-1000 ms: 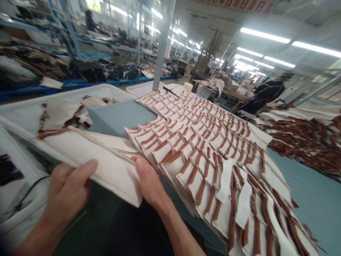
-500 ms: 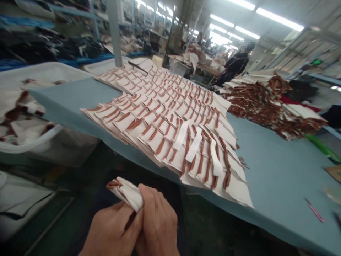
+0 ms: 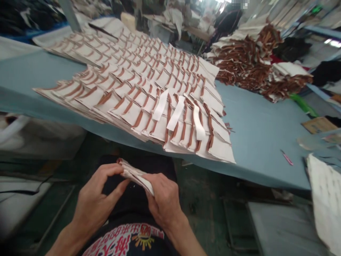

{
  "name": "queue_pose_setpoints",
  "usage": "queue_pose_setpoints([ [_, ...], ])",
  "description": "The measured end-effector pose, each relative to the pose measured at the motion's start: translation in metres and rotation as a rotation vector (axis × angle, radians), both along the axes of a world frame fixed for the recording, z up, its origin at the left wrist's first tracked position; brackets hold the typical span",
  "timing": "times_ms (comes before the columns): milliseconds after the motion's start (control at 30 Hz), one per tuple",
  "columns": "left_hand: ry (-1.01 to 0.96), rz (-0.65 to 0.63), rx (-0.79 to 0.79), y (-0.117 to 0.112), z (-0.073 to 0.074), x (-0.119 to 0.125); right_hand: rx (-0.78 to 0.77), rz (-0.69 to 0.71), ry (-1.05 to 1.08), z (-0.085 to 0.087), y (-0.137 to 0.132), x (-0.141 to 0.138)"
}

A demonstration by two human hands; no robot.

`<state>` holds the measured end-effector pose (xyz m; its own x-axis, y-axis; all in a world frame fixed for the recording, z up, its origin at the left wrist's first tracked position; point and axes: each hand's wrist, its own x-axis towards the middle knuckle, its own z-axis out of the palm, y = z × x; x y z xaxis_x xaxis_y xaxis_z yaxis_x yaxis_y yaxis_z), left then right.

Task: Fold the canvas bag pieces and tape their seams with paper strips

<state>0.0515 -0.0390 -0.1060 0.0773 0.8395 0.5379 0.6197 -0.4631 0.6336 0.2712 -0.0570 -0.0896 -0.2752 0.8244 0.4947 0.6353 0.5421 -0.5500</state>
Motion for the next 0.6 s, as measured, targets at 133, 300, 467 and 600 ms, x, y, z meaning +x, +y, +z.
queue_pose_setpoints([
  [133, -0.024, -0.002, 0.006, -0.004, -0.001, 0.006, -0.023, -0.012, 0.015, -0.002, -0.007, -0.002],
  [300, -0.057, 0.022, -0.052, -0.008, 0.004, 0.006, -0.073, -0.041, 0.006, -0.008, -0.008, -0.008],
  [467, -0.089, -0.172, -0.373, -0.001, 0.031, -0.002, -0.246, 0.119, -0.117, -0.011, -0.004, -0.01],
  [600, -0.16, -0.348, -0.644, 0.005, 0.057, -0.016, -0.372, 0.199, -0.069, 0.006, -0.004, -0.004],
])
